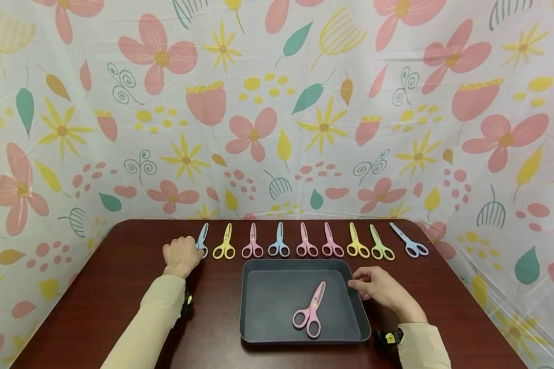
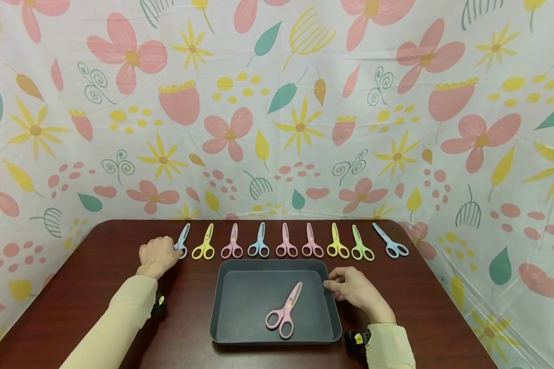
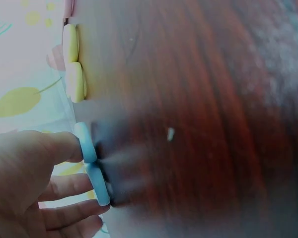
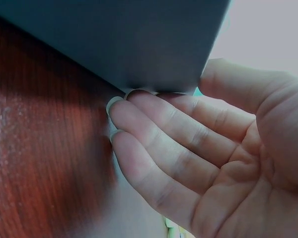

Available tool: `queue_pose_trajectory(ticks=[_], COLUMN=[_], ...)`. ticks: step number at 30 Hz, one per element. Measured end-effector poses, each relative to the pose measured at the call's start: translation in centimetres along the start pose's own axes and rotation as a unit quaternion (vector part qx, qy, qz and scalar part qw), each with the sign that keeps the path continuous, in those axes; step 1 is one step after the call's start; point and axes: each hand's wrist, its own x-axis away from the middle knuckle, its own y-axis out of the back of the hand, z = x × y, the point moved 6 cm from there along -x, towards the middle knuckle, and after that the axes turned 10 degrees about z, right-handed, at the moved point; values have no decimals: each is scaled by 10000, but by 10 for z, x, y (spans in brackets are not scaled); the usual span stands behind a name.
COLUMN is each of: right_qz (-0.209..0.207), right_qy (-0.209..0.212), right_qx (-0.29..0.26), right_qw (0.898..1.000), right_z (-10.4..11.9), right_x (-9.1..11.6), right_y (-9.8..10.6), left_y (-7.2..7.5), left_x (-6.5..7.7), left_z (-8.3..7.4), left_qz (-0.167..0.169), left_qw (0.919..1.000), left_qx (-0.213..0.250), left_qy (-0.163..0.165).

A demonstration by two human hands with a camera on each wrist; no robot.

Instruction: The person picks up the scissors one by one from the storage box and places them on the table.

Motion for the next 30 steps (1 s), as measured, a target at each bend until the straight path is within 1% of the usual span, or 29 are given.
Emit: queue_pose_trajectory(ticks=[7, 14, 19, 25, 30], right_qz=[-58, -41, -29, -43, -41], right_qy=[40, 46, 24, 28, 50], right_qx=[29, 49, 17, 56, 50], right_qw=[10000, 10000, 10000, 10000, 10000], right_z=[1, 1, 2, 2, 1], right_x=[1, 1, 1, 1, 0], right_y=[1, -1, -1, 0, -1], left_y=[0, 2, 4, 9, 12], left_x=[2, 6, 9, 11, 13], left_z=[0, -4, -7, -18, -31], left_qz=[13, -6, -35, -308, -302], left_qw=[9999, 10000, 10000, 9995, 9993], left_qx=[105, 14, 31, 23, -111], left_qy=[-12, -62, 15, -11, -170])
